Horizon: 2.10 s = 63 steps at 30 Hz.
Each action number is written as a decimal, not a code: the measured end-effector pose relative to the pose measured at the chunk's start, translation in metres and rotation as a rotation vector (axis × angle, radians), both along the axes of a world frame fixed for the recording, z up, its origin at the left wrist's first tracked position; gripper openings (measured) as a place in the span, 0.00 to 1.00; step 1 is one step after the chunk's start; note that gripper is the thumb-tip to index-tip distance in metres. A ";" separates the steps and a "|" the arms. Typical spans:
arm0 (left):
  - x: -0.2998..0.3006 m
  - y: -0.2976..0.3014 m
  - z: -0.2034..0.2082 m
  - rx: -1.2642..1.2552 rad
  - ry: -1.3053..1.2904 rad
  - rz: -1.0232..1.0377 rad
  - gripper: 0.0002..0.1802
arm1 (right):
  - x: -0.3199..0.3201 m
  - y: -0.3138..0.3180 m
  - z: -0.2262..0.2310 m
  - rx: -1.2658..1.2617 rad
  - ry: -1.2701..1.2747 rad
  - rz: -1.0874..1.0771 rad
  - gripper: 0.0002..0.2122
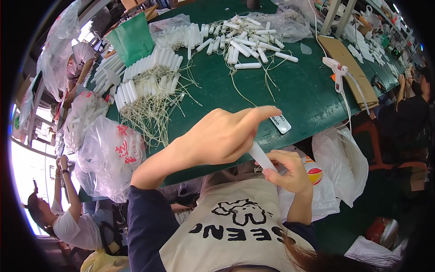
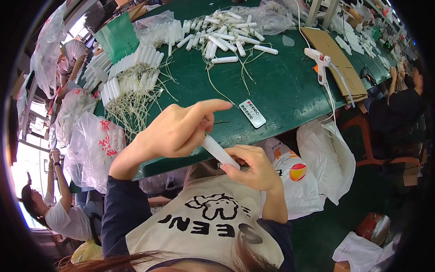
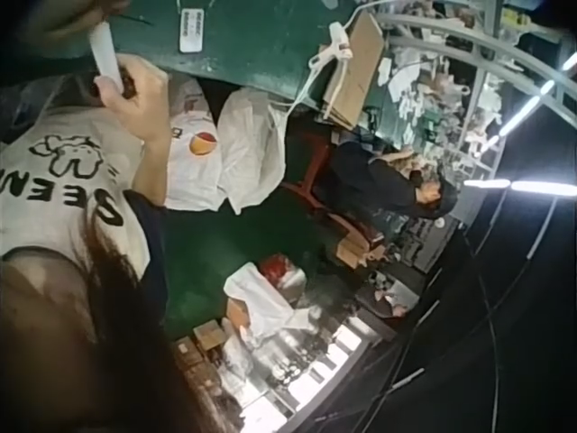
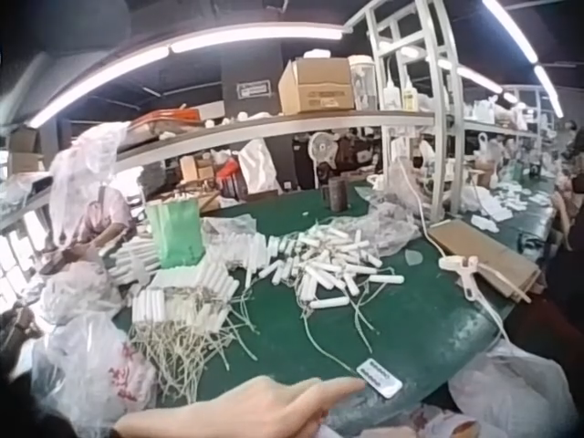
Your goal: Manually assembling small electronic components by sliding white plastic tubes onto wires with LED lights.
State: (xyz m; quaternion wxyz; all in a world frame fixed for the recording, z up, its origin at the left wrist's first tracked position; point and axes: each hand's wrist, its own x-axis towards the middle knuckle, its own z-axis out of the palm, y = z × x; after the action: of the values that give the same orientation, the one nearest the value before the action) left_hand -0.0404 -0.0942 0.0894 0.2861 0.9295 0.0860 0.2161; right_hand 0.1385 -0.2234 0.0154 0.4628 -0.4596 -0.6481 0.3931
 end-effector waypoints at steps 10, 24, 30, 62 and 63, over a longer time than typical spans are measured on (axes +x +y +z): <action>0.009 0.004 -0.017 0.099 -0.140 -0.097 0.32 | -0.006 0.007 -0.024 0.179 -0.071 -0.107 0.12; 0.013 0.014 -0.020 -0.042 -0.135 0.048 0.30 | -0.006 0.010 -0.025 0.140 -0.091 -0.157 0.12; 0.011 0.007 -0.024 0.114 0.036 0.008 0.26 | -0.009 0.012 -0.035 0.171 -0.166 -0.182 0.13; 0.004 0.005 -0.043 -1.509 0.087 -0.040 0.10 | 0.017 -0.001 -0.043 -0.005 0.240 0.039 0.12; 0.004 0.005 -0.043 -1.509 0.089 -0.042 0.10 | 0.017 -0.002 -0.042 -0.005 0.241 0.036 0.12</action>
State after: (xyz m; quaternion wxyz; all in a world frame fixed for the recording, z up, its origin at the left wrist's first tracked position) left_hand -0.0367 -0.0891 0.0469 0.8453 0.4906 0.2044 0.0552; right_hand 0.1558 -0.2256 -0.0268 0.5289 -0.3985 -0.5950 0.4554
